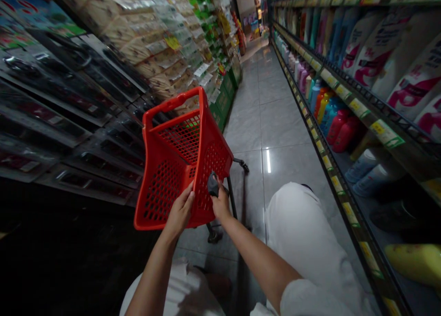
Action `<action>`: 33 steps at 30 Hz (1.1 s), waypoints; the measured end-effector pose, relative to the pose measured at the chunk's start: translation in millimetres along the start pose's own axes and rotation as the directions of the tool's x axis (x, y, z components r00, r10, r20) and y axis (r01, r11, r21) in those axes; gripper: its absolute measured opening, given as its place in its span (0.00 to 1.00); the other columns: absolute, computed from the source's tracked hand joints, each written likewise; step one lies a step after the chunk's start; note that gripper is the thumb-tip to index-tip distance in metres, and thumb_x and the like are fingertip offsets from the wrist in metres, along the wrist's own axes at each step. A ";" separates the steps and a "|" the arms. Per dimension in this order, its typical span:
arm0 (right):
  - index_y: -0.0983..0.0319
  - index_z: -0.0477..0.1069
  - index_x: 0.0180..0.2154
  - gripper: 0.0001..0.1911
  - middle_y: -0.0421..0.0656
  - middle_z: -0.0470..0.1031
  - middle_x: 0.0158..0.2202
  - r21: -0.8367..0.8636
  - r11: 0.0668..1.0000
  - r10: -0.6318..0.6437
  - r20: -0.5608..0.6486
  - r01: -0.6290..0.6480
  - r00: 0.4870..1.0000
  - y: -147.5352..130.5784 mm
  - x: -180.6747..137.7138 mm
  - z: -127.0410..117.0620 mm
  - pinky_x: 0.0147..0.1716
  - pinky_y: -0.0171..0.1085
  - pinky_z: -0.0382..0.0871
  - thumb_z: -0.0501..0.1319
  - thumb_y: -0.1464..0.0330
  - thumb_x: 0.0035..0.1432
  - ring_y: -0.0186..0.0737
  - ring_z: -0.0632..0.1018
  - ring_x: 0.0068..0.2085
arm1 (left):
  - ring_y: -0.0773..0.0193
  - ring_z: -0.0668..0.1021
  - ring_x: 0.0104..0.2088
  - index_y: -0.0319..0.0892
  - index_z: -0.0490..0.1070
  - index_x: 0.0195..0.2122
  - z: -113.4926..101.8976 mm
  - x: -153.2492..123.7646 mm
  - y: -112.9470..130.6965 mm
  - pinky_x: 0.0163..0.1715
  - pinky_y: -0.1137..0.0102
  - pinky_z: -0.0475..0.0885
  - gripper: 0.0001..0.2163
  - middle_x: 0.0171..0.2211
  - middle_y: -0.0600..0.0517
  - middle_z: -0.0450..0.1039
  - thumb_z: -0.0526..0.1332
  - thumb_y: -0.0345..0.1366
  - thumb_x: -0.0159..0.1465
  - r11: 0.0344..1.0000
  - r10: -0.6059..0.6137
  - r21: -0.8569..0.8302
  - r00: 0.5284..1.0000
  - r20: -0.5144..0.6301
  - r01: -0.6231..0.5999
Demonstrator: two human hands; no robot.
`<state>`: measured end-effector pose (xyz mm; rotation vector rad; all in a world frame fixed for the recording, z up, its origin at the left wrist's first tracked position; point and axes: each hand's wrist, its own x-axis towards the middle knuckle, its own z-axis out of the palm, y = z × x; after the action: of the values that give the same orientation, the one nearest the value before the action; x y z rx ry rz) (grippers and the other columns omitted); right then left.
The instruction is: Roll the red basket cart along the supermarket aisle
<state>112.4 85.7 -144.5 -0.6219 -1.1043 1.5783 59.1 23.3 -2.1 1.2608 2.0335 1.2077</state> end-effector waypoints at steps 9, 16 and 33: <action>0.59 0.68 0.59 0.29 0.43 0.73 0.59 0.018 0.999 0.050 -0.067 -0.049 0.996 1.7 -15.9 -12.1 0.66 0.50 0.57 0.57 0.72 0.54 0.43 0.69 0.63 | 0.52 0.67 0.64 0.38 0.73 0.55 12.4 9.9 2.8 0.66 0.60 0.56 0.27 0.61 0.43 0.69 0.62 0.50 0.60 0.988 -0.035 -0.152 0.999 -0.031 0.030; 0.56 0.67 0.60 0.30 0.41 0.69 0.62 0.048 0.997 -0.060 -0.005 0.060 0.998 -33.5 -6.0 3.9 0.68 0.47 0.52 0.58 0.72 0.55 0.42 0.65 0.66 | 0.51 0.71 0.61 0.37 0.76 0.51 20.0 29.9 7.6 0.64 0.58 0.59 0.25 0.56 0.43 0.74 0.66 0.46 0.56 0.957 -0.094 -0.278 0.995 -0.032 0.082; 0.57 0.70 0.59 0.27 0.42 0.68 0.63 0.058 0.993 -0.103 0.003 0.103 0.995 -49.1 -7.0 -4.5 0.68 0.48 0.53 0.58 0.72 0.56 0.43 0.65 0.66 | 0.63 0.80 0.35 0.43 0.72 0.58 27.5 39.9 17.7 0.30 0.73 0.72 0.30 0.41 0.49 0.81 0.68 0.45 0.54 0.894 -0.289 -0.361 0.957 -0.010 0.266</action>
<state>140.9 81.0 -103.9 -0.5136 -1.0747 1.5189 69.0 73.8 1.6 0.7390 1.8484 1.4082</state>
